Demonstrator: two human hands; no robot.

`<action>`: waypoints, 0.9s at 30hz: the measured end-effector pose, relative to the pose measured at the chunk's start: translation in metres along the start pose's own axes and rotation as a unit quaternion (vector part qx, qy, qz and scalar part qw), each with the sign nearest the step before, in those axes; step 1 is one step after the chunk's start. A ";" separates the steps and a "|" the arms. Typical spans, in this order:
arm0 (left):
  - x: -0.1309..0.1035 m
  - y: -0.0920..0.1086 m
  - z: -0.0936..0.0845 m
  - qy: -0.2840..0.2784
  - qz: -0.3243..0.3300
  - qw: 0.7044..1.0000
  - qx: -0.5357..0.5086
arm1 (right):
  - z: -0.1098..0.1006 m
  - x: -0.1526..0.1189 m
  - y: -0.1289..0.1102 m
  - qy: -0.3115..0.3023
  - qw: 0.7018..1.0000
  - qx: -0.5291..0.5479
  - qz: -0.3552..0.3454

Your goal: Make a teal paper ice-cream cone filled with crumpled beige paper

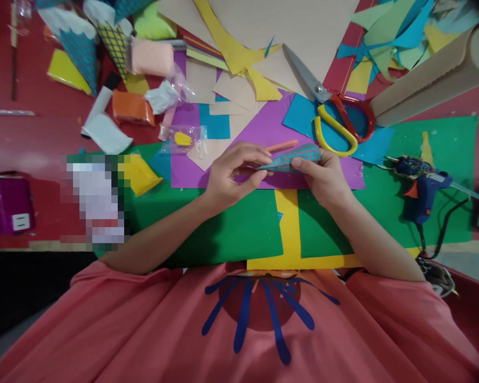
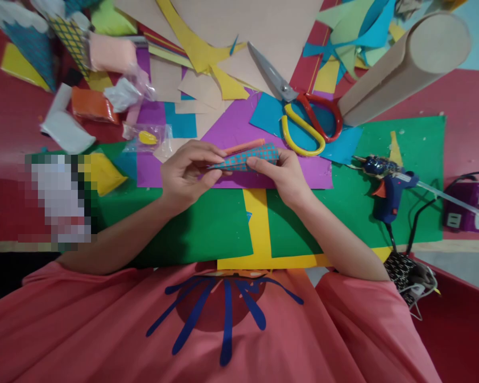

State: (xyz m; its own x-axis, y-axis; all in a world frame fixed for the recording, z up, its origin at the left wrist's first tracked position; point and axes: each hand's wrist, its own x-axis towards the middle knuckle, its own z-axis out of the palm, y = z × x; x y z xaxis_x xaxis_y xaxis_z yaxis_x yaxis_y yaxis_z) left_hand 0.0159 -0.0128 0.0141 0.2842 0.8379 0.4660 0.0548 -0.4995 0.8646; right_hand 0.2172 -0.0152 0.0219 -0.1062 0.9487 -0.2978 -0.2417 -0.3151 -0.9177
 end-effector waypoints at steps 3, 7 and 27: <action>0.002 -0.001 -0.001 0.004 0.003 1.000 0.008 | -0.001 0.002 -0.002 0.006 1.000 0.009 0.010; 0.004 -0.001 -0.004 0.008 0.016 0.998 0.055 | 0.001 0.002 -0.008 0.004 0.999 0.002 0.032; 0.014 0.008 -0.024 -0.085 0.238 0.947 0.197 | -0.001 0.003 -0.026 -0.103 0.977 0.024 0.186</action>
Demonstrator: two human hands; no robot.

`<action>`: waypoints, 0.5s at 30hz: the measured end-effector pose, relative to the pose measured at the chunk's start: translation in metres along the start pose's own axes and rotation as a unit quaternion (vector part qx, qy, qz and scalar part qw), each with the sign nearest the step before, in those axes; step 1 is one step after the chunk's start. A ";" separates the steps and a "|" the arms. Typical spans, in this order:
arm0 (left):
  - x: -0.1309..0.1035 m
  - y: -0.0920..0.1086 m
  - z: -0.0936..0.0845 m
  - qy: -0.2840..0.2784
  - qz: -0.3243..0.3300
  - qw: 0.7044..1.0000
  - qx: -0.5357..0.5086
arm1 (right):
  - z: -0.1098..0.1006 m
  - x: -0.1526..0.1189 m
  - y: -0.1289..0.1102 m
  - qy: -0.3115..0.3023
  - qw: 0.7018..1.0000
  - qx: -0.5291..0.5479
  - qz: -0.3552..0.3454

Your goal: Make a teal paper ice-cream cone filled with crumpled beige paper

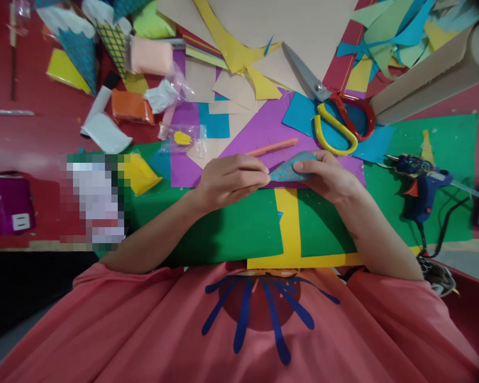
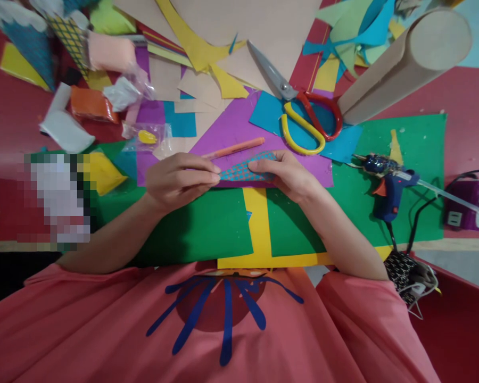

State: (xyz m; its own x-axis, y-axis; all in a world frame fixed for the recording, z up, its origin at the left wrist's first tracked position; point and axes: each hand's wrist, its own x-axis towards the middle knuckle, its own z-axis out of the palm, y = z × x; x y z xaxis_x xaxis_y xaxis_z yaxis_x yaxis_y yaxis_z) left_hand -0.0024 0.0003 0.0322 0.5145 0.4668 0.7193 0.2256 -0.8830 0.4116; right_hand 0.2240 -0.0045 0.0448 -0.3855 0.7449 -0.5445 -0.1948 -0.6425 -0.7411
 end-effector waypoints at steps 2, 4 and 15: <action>-0.001 -0.001 -0.004 -0.022 0.038 0.999 0.021 | -0.001 -0.001 -0.002 -0.006 1.000 -0.006 0.021; -0.002 -0.002 -0.007 -0.029 0.063 0.997 0.031 | -0.002 -0.001 -0.002 -0.008 0.999 -0.015 0.035; -0.005 -0.006 0.004 0.040 -0.061 0.997 -0.020 | -0.003 0.002 0.004 0.043 0.998 -0.028 -0.037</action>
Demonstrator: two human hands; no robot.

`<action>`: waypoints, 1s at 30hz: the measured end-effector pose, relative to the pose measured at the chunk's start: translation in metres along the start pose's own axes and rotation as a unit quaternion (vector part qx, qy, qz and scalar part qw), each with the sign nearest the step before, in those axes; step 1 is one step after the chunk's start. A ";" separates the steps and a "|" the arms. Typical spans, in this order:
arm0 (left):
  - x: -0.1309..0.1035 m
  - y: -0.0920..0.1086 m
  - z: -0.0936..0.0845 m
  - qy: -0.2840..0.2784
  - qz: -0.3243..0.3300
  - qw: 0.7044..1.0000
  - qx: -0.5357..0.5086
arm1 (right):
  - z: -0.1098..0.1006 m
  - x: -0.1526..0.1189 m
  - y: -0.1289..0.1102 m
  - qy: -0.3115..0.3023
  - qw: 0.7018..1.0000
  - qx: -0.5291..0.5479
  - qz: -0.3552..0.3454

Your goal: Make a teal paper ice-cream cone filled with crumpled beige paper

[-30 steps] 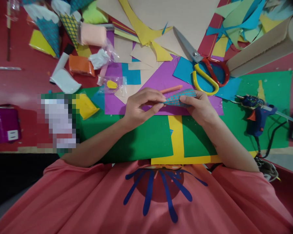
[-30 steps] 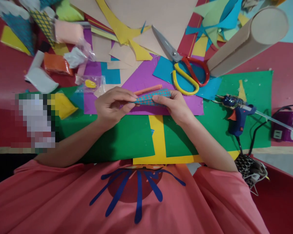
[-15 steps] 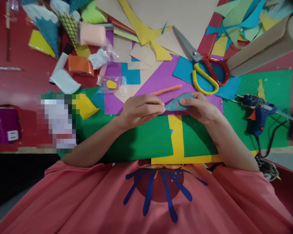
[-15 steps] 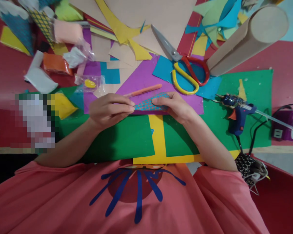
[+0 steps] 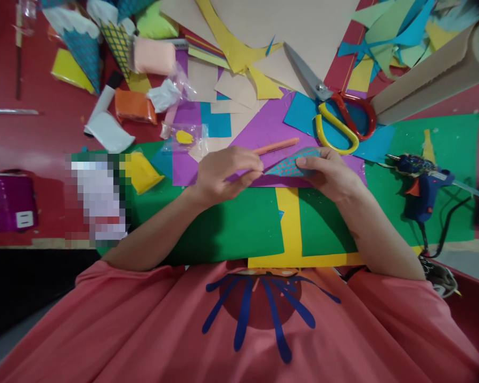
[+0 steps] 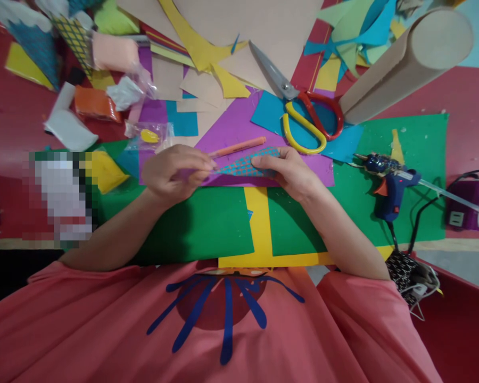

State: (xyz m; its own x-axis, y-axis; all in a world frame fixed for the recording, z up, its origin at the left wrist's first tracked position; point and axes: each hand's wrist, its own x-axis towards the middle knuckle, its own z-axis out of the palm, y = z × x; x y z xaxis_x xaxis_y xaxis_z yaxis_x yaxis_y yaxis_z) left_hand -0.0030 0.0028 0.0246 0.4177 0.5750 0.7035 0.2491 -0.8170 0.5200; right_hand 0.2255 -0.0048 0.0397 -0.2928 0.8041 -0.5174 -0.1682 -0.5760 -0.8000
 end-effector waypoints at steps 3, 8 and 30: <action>-0.004 0.000 0.005 0.066 -0.094 0.992 -0.050 | -0.001 0.002 0.003 0.040 0.998 -0.009 -0.046; -0.006 0.004 0.006 0.051 -0.173 0.983 -0.045 | 0.001 0.001 0.004 0.063 0.995 -0.010 -0.071; -0.007 0.009 0.013 -0.017 -0.300 0.949 -0.097 | 0.007 -0.004 0.018 0.114 0.969 -0.121 -0.181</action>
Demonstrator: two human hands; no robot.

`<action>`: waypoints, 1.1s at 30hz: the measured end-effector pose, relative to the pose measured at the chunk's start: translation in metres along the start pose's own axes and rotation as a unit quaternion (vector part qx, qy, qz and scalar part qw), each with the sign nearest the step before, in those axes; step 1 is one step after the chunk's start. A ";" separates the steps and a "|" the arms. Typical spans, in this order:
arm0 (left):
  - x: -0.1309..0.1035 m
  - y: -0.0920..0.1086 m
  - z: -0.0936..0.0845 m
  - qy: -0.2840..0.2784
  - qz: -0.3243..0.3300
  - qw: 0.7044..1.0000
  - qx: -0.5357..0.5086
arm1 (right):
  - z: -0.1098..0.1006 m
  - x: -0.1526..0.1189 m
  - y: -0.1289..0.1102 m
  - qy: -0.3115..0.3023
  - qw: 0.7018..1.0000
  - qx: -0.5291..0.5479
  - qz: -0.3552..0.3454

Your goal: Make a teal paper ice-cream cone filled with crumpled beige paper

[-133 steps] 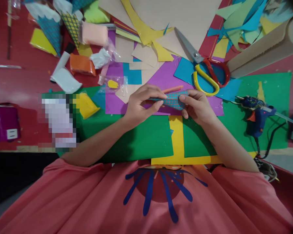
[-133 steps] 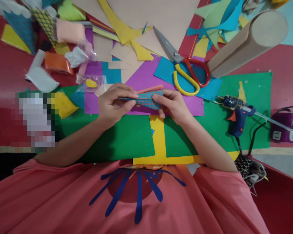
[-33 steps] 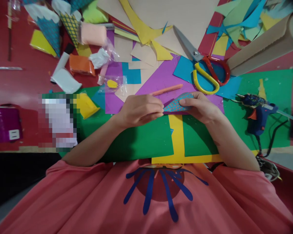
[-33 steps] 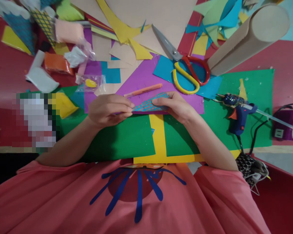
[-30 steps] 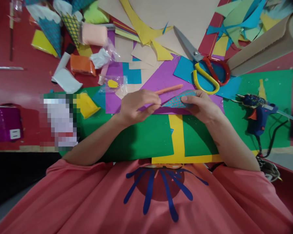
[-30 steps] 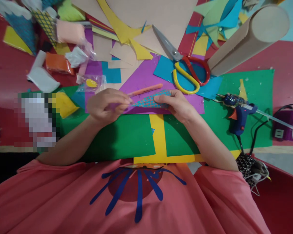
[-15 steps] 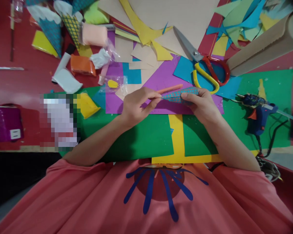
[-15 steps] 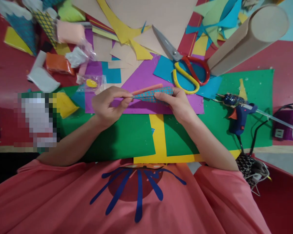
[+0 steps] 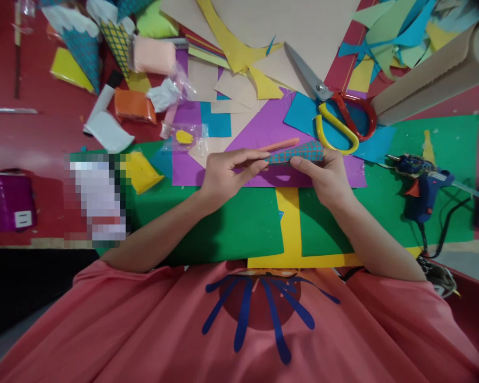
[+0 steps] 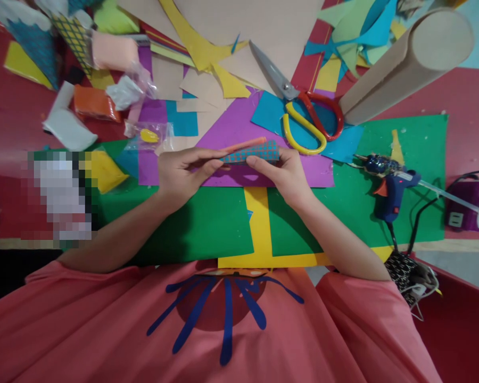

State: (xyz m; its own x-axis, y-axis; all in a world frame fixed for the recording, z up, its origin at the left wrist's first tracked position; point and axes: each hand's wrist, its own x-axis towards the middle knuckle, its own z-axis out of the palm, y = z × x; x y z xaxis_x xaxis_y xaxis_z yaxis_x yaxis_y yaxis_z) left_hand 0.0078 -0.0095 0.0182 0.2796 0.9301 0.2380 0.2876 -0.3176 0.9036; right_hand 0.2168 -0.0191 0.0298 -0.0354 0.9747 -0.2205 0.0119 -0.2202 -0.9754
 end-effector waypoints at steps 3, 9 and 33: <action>-0.002 0.000 0.002 0.006 0.005 1.000 0.022 | 0.001 0.000 0.002 0.000 1.000 0.021 -0.006; -0.002 0.002 0.000 0.013 0.055 0.996 0.070 | 0.002 -0.001 -0.001 -0.001 0.999 0.049 0.005; -0.002 0.001 0.003 -0.029 -0.031 0.999 -0.025 | 0.000 0.000 0.004 -0.061 0.995 0.076 0.004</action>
State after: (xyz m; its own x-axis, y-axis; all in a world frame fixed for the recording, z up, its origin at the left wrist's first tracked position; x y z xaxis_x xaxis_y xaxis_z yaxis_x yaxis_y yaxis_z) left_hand 0.0107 -0.0127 0.0176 0.3151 0.9352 0.1613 0.2601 -0.2486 0.9331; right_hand 0.2168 -0.0202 0.0262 -0.1563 0.9631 -0.2189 -0.1388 -0.2409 -0.9606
